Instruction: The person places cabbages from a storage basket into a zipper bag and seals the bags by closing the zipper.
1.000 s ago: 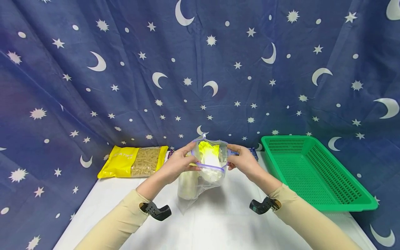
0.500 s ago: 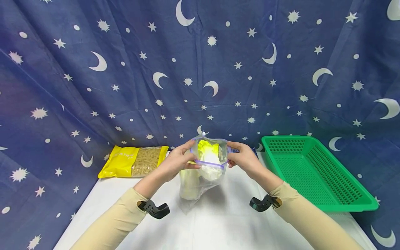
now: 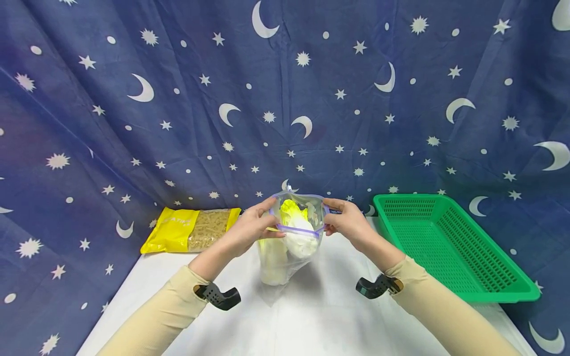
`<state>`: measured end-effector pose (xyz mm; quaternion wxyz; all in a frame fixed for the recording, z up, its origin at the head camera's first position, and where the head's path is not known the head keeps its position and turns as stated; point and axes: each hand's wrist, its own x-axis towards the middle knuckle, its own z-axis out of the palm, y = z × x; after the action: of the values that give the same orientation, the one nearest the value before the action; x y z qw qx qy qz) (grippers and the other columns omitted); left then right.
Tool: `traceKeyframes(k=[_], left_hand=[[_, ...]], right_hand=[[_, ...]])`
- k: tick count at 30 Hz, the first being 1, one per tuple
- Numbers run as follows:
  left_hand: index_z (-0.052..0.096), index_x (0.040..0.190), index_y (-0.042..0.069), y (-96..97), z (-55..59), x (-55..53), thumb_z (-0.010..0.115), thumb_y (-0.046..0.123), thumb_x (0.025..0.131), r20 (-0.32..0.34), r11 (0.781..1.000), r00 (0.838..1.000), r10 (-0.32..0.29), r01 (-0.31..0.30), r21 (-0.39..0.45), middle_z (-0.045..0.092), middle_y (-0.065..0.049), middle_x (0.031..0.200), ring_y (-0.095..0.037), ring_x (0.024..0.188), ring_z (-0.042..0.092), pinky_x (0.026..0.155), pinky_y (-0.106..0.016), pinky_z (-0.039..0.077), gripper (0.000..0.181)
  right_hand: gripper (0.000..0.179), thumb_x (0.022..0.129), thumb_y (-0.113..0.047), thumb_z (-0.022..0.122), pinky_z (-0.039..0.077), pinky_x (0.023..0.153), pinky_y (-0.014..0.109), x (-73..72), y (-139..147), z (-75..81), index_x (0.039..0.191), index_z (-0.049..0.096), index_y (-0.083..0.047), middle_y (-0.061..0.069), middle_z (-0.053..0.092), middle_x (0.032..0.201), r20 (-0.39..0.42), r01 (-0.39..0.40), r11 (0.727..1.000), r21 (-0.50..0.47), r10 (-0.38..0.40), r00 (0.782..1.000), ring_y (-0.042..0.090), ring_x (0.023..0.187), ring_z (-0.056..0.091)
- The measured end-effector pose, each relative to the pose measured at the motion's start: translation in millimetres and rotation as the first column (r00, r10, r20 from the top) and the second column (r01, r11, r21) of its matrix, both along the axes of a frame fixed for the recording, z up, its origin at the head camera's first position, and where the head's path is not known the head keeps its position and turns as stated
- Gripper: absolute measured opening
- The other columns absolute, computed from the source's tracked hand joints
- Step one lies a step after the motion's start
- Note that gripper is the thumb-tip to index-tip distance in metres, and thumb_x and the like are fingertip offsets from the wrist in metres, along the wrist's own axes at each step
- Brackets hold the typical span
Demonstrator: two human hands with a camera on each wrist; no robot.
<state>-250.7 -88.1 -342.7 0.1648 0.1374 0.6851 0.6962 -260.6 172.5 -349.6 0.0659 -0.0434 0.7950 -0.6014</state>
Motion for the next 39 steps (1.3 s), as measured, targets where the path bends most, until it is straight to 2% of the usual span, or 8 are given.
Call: traceKeyframes(k=[10,21,27,30,35,39], left_hand=[[0.017,0.163,0.003,-1.9,4.4,-1.2,0.051,-0.005,0.091,0.004,1.000,1.000,0.017,-0.017,0.018,0.011,-0.007,0.171,-0.021,0.096,0.060,0.089,-0.036,0.060,0.080],[0.016,0.163,0.002,-3.9,10.2,-1.3,0.051,-0.003,0.091,0.000,0.999,1.000,0.017,-0.017,0.033,0.011,-0.010,0.170,-0.021,0.096,0.065,0.091,-0.036,0.059,0.080],[0.016,0.162,0.002,-4.9,13.7,0.0,0.052,-0.001,0.093,-0.006,0.999,1.000,0.024,-0.024,0.029,0.013,-0.010,0.170,-0.022,0.099,0.062,0.091,-0.037,0.059,0.078],[0.017,0.162,0.002,-5.2,15.0,-0.3,0.053,0.001,0.093,-0.024,0.999,0.999,0.035,-0.035,0.004,0.014,-0.010,0.169,-0.023,0.098,0.062,0.089,-0.037,0.059,0.078],[0.021,0.163,0.004,-4.7,17.9,-1.4,0.055,0.004,0.092,-0.063,0.994,0.996,0.066,-0.072,-0.084,0.021,-0.007,0.168,-0.023,0.096,0.063,0.084,-0.037,0.061,0.078],[0.022,0.162,0.005,-5.1,20.3,-1.1,0.055,0.006,0.092,-0.078,0.991,0.995,0.065,-0.074,-0.115,0.021,-0.005,0.168,-0.022,0.097,0.063,0.083,-0.038,0.061,0.078]], right_hand=[[0.069,0.088,0.002,0.060,0.060,0.067,0.028,0.2,-1.9,8.4,0.154,0.041,0.002,0.021,0.048,0.147,0.003,0.005,1.000,0.015,-0.005,1.000,0.020,0.072,0.060],[0.068,0.088,0.001,0.060,0.061,0.069,0.033,-2.1,-6.4,21.2,0.154,0.042,0.001,0.018,0.047,0.149,-0.010,0.006,1.000,0.023,-0.006,1.000,0.021,0.072,0.059],[0.070,0.089,0.001,0.059,0.058,0.064,0.028,-2.5,-7.4,27.8,0.155,0.040,-0.001,0.017,0.047,0.149,-0.002,-0.002,1.000,-0.004,0.002,1.000,0.021,0.072,0.058],[0.070,0.089,0.002,0.059,0.057,0.063,0.026,-2.3,-7.9,30.5,0.156,0.040,-0.002,0.016,0.047,0.150,0.008,-0.001,1.000,-0.013,0.001,1.000,0.021,0.072,0.057],[0.070,0.089,0.003,0.059,0.057,0.064,0.026,-1.1,-8.3,35.1,0.156,0.039,-0.001,0.016,0.045,0.152,0.006,-0.016,1.000,-0.014,0.016,1.000,0.021,0.072,0.057],[0.071,0.089,0.003,0.060,0.058,0.065,0.026,-0.5,-8.1,39.0,0.156,0.038,-0.001,0.017,0.044,0.154,-0.002,-0.028,0.999,-0.018,0.028,1.000,0.022,0.072,0.057]])
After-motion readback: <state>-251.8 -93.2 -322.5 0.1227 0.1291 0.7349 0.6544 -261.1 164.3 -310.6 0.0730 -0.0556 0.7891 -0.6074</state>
